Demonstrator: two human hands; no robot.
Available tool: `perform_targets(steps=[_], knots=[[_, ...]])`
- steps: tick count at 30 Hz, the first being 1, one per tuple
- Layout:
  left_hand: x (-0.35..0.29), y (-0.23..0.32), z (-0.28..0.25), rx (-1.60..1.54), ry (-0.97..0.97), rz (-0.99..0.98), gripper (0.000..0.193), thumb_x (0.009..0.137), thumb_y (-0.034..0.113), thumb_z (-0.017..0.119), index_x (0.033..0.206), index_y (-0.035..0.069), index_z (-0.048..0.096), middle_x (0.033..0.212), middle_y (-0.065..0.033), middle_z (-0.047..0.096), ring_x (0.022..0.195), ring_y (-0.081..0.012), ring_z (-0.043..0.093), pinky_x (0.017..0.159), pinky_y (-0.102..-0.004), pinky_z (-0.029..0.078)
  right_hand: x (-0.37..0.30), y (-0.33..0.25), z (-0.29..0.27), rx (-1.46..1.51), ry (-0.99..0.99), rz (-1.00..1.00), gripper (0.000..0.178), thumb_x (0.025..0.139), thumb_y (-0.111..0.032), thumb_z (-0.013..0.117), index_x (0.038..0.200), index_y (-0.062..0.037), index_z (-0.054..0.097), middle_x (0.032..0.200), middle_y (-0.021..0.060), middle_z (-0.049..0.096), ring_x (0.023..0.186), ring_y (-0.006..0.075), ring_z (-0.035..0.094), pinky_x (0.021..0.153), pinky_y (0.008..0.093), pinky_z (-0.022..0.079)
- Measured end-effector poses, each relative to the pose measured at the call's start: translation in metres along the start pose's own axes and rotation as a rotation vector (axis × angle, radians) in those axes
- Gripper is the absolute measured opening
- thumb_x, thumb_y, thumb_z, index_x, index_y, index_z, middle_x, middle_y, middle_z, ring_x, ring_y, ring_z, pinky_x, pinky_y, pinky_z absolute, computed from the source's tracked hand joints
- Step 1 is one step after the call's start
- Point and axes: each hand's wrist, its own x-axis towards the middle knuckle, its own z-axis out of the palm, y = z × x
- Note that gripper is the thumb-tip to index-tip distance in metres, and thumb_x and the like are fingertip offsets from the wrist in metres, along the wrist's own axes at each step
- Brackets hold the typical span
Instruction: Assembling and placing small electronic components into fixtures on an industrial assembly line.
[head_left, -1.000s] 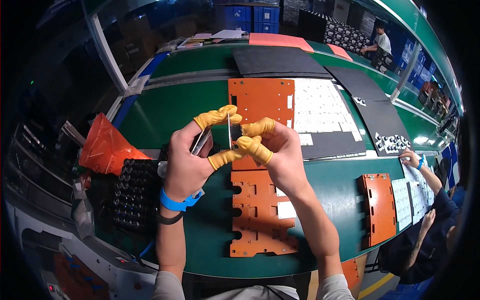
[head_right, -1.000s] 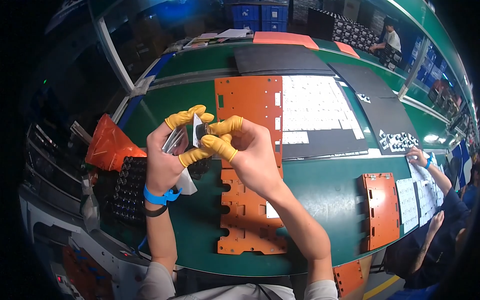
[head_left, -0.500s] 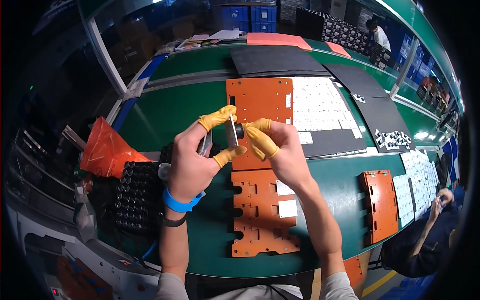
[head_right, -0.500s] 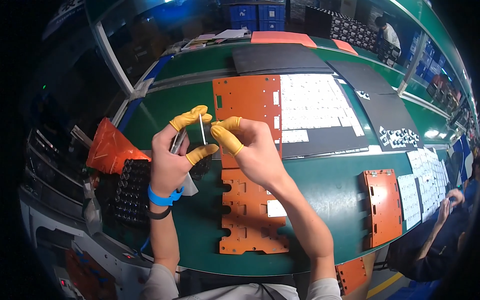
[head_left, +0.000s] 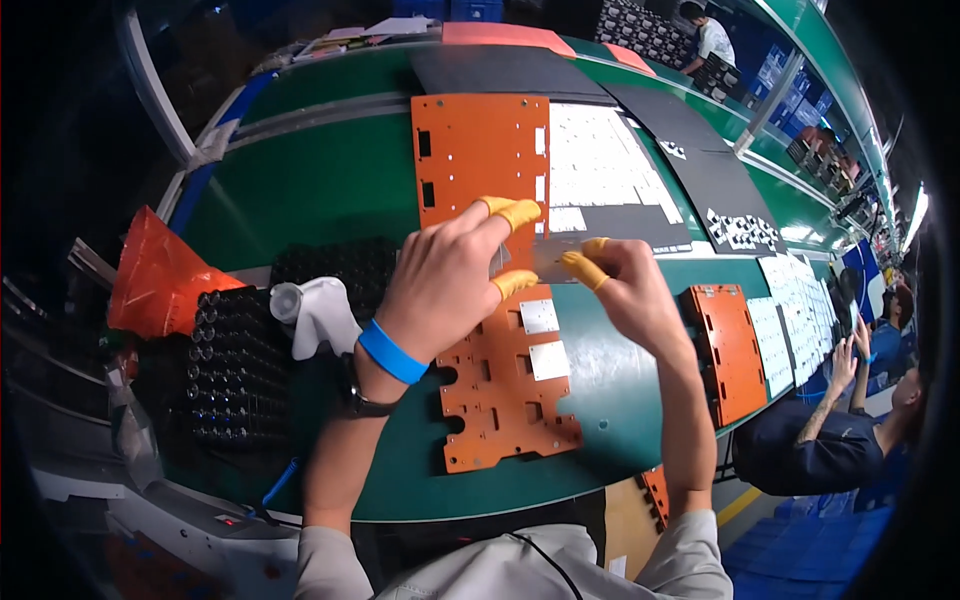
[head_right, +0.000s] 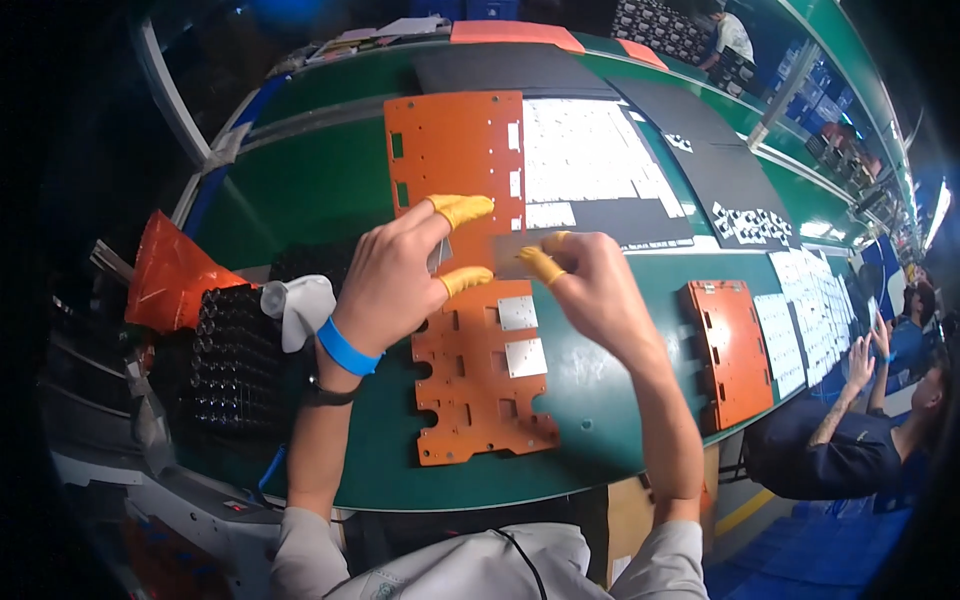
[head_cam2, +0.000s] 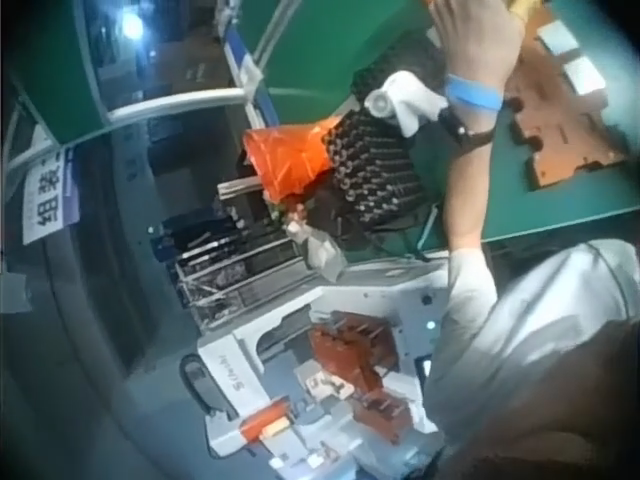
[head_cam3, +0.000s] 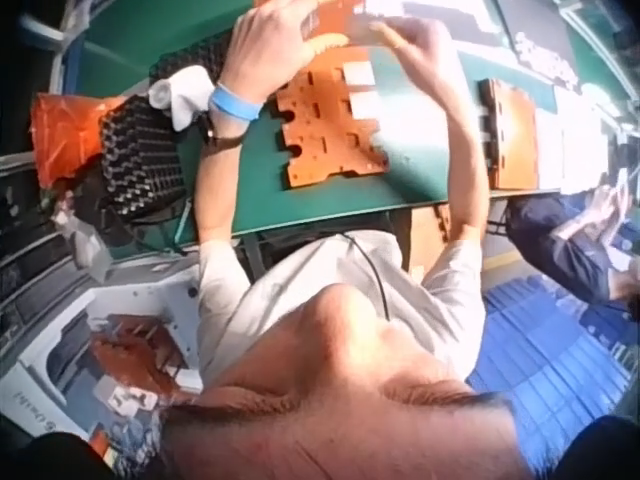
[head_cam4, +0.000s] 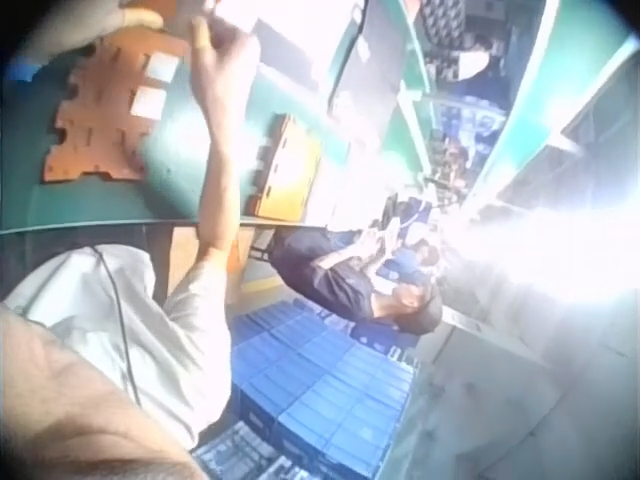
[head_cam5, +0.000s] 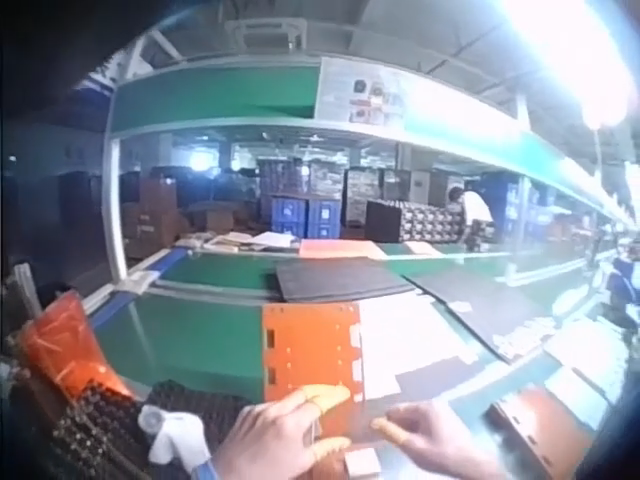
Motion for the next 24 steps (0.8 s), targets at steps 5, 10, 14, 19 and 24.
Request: perform_targets(steps=[5, 10, 14, 19, 24], knots=[[0.003, 0.001, -0.01, -0.066, -0.027, -0.048, 0.052, 0.074, 0.02, 0.085, 0.122, 0.009, 0.067, 0.101, -0.0114, 0.07, 0.073, -0.03, 0.063, 0.069, -0.0369, 0.052, -0.048, 0.039, -0.021, -0.085, -0.216, 0.359, 0.034, 0.096, -0.025, 0.065, 0.096, 0.008, 0.071, 0.062, 0.0093, 0.054, 0.061, 0.0117, 0.044, 0.055, 0.0353, 0.039], [-0.002, -0.007, -0.013, -0.172, 0.068, 0.044, 0.033, 0.077, 0.017, 0.082, 0.103, 0.003, 0.067, 0.088, -0.0132, 0.067, 0.076, -0.0318, 0.066, 0.069, -0.0415, 0.053, -0.09, 0.047, -0.018, 0.063, -0.355, 0.507, 0.033, 0.098, -0.024, 0.065, 0.081, 0.004, 0.066, 0.062, -0.0045, 0.045, 0.058, 0.0058, 0.035, 0.051, 0.0277, 0.028], [-0.002, -0.002, -0.016, -0.178, 0.023, -0.002, 0.029, 0.078, 0.018, 0.082, 0.097, 0.003, 0.066, 0.086, -0.0135, 0.068, 0.077, -0.0319, 0.066, 0.069, -0.0415, 0.053, -0.104, 0.049, -0.008, 0.061, -0.458, 0.614, 0.036, 0.098, -0.03, 0.065, 0.079, -0.0003, 0.064, 0.062, -0.005, 0.043, 0.058, 0.0056, 0.033, 0.051, 0.027, 0.027], [-0.005, -0.007, -0.015, -0.167, 0.109, 0.033, 0.037, 0.079, 0.027, 0.085, 0.099, 0.0, 0.069, 0.091, -0.0128, 0.072, 0.076, -0.0215, 0.069, 0.069, -0.0313, 0.053, -0.114, 0.05, 0.006, 0.107, -0.49, 0.676, 0.038, 0.099, -0.031, 0.064, 0.073, -0.0036, 0.059, 0.062, -0.006, 0.041, 0.059, 0.0058, 0.032, 0.051, 0.0274, 0.026], [-0.004, -0.01, -0.017, -0.21, 0.111, 0.008, 0.037, 0.081, 0.028, 0.083, 0.098, -0.002, 0.068, 0.092, -0.0137, 0.072, 0.084, -0.0211, 0.071, 0.075, -0.0306, 0.055, -0.123, 0.069, 0.012, 0.148, -0.548, 0.655, 0.037, 0.1, -0.029, 0.062, 0.074, -0.0029, 0.06, 0.062, -0.0062, 0.041, 0.058, 0.0057, 0.031, 0.05, 0.0271, 0.025]])
